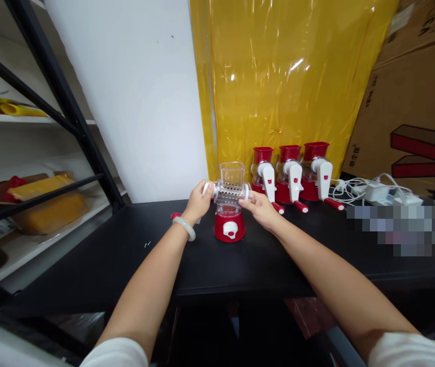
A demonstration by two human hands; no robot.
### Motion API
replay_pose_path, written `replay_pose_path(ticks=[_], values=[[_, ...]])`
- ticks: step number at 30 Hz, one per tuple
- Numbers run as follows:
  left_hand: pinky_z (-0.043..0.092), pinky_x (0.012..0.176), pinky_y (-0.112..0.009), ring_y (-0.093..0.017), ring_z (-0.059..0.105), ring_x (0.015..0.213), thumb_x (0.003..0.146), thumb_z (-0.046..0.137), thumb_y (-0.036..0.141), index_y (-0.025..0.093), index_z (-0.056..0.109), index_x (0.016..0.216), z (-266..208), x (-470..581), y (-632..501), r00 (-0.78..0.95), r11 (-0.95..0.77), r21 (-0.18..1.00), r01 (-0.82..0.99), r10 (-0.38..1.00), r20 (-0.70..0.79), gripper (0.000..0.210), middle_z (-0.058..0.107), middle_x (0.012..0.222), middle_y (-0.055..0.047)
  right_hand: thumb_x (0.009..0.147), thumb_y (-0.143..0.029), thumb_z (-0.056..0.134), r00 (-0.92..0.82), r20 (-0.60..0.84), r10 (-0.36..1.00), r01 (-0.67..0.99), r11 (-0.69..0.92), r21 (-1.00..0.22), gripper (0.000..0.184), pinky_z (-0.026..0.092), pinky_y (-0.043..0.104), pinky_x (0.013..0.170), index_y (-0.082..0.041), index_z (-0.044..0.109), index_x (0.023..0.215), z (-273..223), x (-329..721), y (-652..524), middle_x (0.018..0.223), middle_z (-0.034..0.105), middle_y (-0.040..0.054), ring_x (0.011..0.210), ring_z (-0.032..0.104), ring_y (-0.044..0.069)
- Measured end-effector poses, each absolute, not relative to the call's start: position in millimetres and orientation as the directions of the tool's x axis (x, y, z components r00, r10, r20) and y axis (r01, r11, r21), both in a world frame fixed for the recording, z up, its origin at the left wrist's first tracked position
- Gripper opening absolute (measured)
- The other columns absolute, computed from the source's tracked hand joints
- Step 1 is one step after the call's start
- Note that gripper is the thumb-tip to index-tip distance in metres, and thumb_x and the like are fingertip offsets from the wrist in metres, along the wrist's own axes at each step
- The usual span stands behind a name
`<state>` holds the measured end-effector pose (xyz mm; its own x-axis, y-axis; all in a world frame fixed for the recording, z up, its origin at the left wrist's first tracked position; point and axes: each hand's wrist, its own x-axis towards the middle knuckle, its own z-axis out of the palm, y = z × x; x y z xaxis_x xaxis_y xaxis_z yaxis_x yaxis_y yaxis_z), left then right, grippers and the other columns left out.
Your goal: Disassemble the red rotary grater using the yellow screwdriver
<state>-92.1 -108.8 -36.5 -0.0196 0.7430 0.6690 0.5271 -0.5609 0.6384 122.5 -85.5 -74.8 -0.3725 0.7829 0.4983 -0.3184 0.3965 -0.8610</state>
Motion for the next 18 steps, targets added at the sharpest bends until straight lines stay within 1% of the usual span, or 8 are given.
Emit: replay_pose_path(ticks=[3, 5, 11, 14, 16, 18], values=[[0.049, 0.075, -0.031, -0.019, 0.059, 0.077, 0.093, 0.049, 0.060, 0.020, 0.060, 0.092, -29, -102, -109, 0.092, -0.562, 0.630, 0.537, 0.781, 0.618, 0.042, 0.063, 0.080, -0.002, 0.066, -0.061, 0.087, -0.382, 0.495, 0.780, -0.327, 0.387, -0.862, 0.051, 0.051, 0.051, 0.105, -0.021, 0.074, 0.094, -74, 122, -85, 0.096, 0.080, 0.0089, 0.106, 0.073, 0.030], [0.049, 0.074, -0.031, -0.020, 0.060, 0.078, 0.093, 0.048, 0.060, 0.020, 0.060, 0.091, -28, -104, -109, 0.094, -0.547, 0.638, 0.542, 0.794, 0.601, 0.042, 0.063, 0.079, -0.002, 0.066, -0.061, 0.087, -0.384, 0.492, 0.781, -0.324, 0.385, -0.864, 0.051, 0.052, 0.051, 0.105, -0.020, 0.074, 0.093, -74, 122, -84, 0.095, 0.080, 0.0092, 0.103, 0.074, 0.030], [0.049, 0.072, -0.030, -0.019, 0.059, 0.077, 0.097, 0.045, 0.054, 0.021, 0.058, 0.089, -41, -87, -108, -0.099, -0.498, 0.670, 0.551, 0.758, 0.644, 0.036, 0.061, 0.078, -0.002, 0.065, -0.056, 0.088, -0.359, 0.484, 0.798, -0.279, 0.403, -0.872, 0.047, 0.051, 0.052, 0.105, -0.021, 0.074, 0.093, -74, 120, -83, 0.096, 0.080, 0.0085, 0.100, 0.074, 0.029], [0.048, 0.069, -0.030, -0.018, 0.057, 0.071, 0.097, 0.046, 0.050, 0.021, 0.057, 0.086, -39, -90, -110, -0.112, -0.480, 0.694, 0.537, 0.775, 0.622, 0.033, 0.058, 0.072, -0.001, 0.065, -0.056, 0.089, -0.368, 0.481, 0.796, -0.300, 0.388, -0.872, 0.048, 0.052, 0.052, 0.104, -0.020, 0.074, 0.093, -76, 122, -82, 0.096, 0.080, 0.0095, 0.102, 0.074, 0.031], [0.046, 0.062, -0.029, -0.017, 0.053, 0.064, 0.096, 0.051, 0.045, 0.021, 0.058, 0.083, -27, -107, -115, -0.104, -0.438, 0.733, 0.521, 0.819, 0.564, 0.028, 0.054, 0.064, 0.000, 0.064, -0.055, 0.089, -0.349, 0.477, 0.806, -0.323, 0.375, -0.869, 0.049, 0.052, 0.052, 0.104, -0.020, 0.074, 0.094, -77, 127, -80, 0.098, 0.080, 0.0099, 0.104, 0.073, 0.031], [0.039, 0.053, -0.026, -0.014, 0.045, 0.052, 0.094, 0.056, 0.041, 0.021, 0.059, 0.084, -11, -132, -124, -0.197, -0.375, 0.786, 0.491, 0.831, 0.520, 0.023, 0.042, 0.054, 0.004, 0.063, -0.055, 0.089, -0.272, 0.471, 0.839, -0.338, 0.376, -0.863, 0.051, 0.051, 0.053, 0.106, -0.020, 0.074, 0.096, -77, 131, -77, 0.102, 0.080, 0.0098, 0.107, 0.073, 0.031]])
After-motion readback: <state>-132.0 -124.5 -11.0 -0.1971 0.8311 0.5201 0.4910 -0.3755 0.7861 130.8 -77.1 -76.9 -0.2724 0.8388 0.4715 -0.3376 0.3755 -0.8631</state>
